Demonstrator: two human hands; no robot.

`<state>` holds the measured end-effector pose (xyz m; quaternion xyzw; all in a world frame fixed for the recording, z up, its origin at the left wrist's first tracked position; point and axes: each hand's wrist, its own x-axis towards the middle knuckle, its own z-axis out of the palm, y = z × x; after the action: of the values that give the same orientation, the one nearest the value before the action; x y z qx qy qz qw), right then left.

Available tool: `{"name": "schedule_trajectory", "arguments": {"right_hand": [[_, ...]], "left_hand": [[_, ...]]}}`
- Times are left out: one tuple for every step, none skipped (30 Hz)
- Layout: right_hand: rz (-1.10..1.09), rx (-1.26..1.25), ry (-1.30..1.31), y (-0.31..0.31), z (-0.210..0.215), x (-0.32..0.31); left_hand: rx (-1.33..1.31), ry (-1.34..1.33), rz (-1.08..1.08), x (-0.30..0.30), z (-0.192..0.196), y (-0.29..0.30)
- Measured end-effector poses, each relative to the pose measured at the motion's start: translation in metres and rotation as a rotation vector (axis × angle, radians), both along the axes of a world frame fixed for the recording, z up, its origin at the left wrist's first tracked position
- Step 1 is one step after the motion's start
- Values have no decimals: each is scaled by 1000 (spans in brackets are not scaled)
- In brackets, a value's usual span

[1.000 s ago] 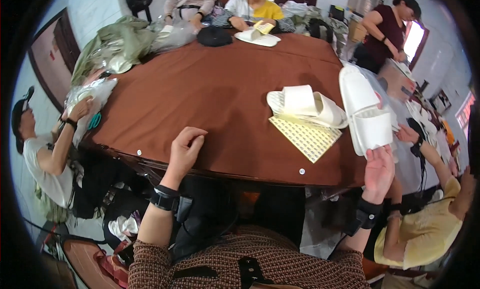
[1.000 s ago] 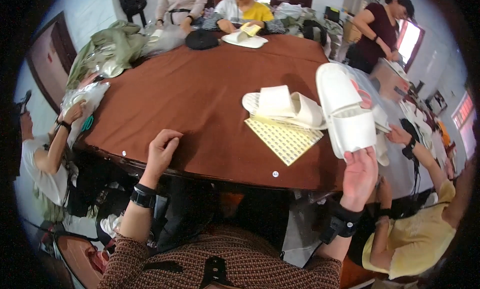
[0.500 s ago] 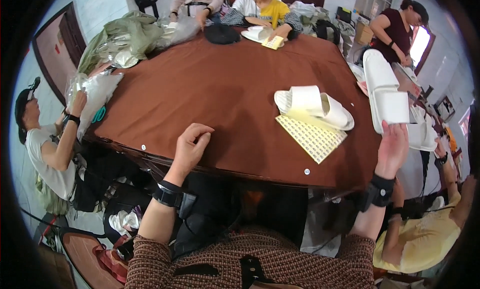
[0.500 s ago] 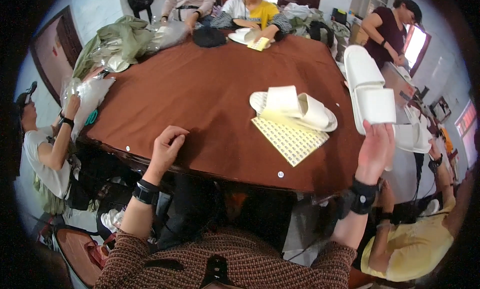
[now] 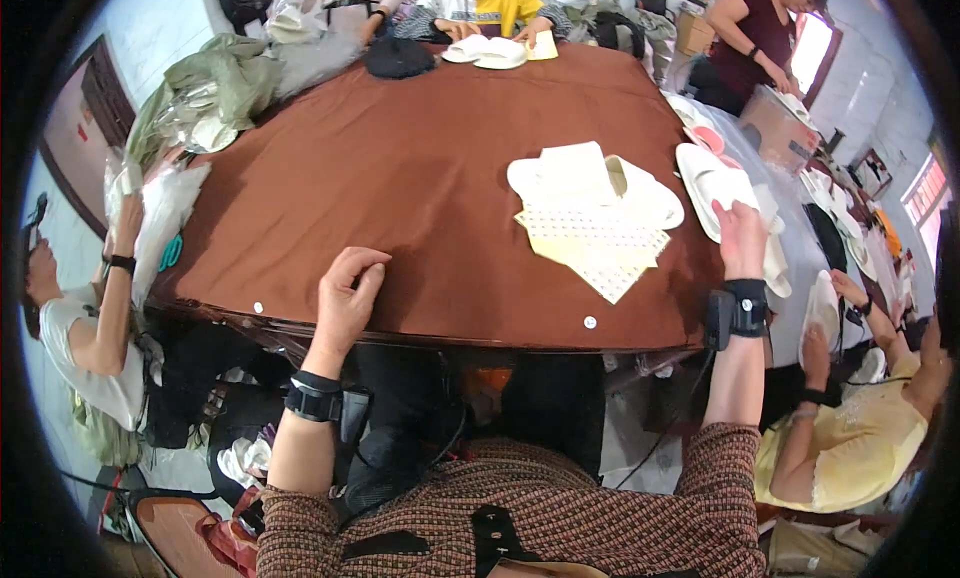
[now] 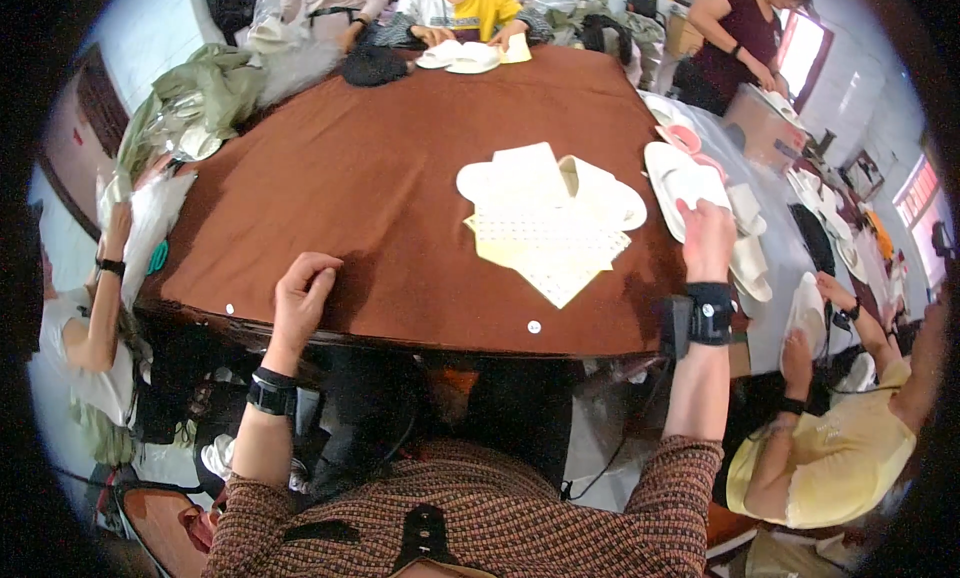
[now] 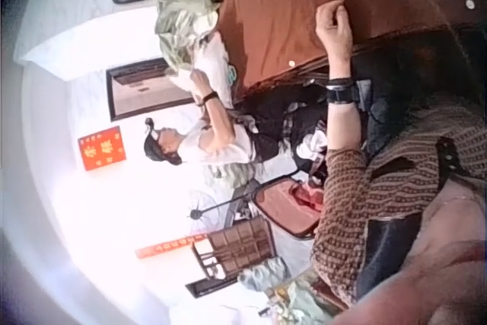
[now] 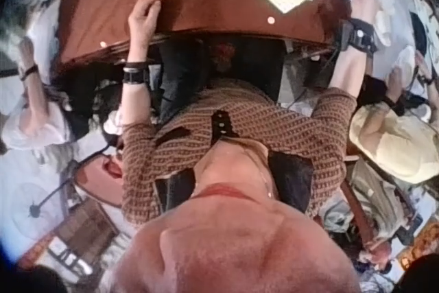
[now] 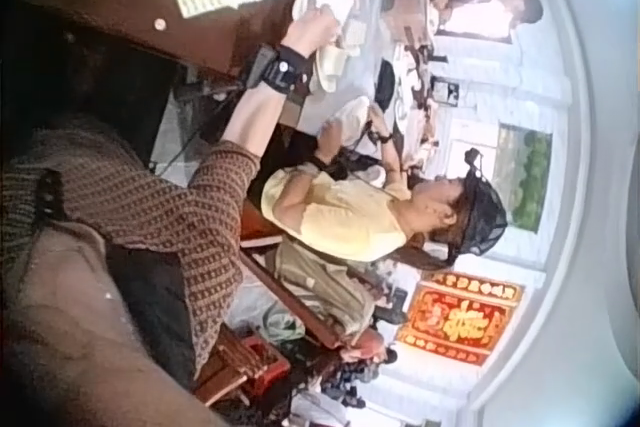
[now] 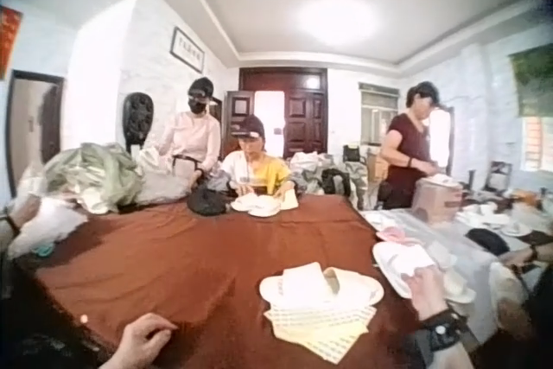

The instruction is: Inspecting, assembling, and applying labels to white and pink slippers in a manufacturing setting.

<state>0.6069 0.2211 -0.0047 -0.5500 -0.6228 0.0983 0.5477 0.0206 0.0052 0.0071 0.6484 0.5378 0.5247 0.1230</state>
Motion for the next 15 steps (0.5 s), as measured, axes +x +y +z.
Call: {"name": "schedule_trajectory", "arguments": {"right_hand": [[132, 26, 447, -3, 1, -11], [266, 36, 896, -7, 2, -25], [244, 35, 889, -12, 8, -28], [222, 33, 880, -17, 14, -33], [226, 42, 922, -24, 21, -38], [240, 41, 922, -24, 16, -33], [205, 105, 772, -24, 12, -13], [199, 148, 638, -25, 12, -28], [-52, 121, 15, -36, 15, -36], [-292, 105, -612, -59, 31, -61], [-253, 170, -517, -60, 30, -55], [-198, 213, -514, -61, 27, -42], [16, 203, 82, -58, 18, -19], [239, 163, 678, -57, 19, -22], [253, 159, 675, -55, 21, -24]], "left_hand": [[-14, 2, 15, -1, 3, -5], [-2, 19, 37, -3, 3, -10], [-7, 24, 45, -1, 5, -11], [-13, 28, 54, -2, 6, -13], [-27, 19, 43, -3, 4, -11], [-35, 9, 54, -2, 4, -13], [-30, -1, 34, 2, 3, -9], [-33, 0, 51, -2, 2, -13], [-31, 5, 62, -5, 3, -18], [-49, 6, 82, -8, 3, -22], [-22, 33, 69, -8, 2, -20], [0, 56, 51, -8, -1, -15], [11, 59, 34, -3, 1, -11], [17, 64, 24, 0, 2, -7], [5, 72, 25, 3, 4, -5]]}}
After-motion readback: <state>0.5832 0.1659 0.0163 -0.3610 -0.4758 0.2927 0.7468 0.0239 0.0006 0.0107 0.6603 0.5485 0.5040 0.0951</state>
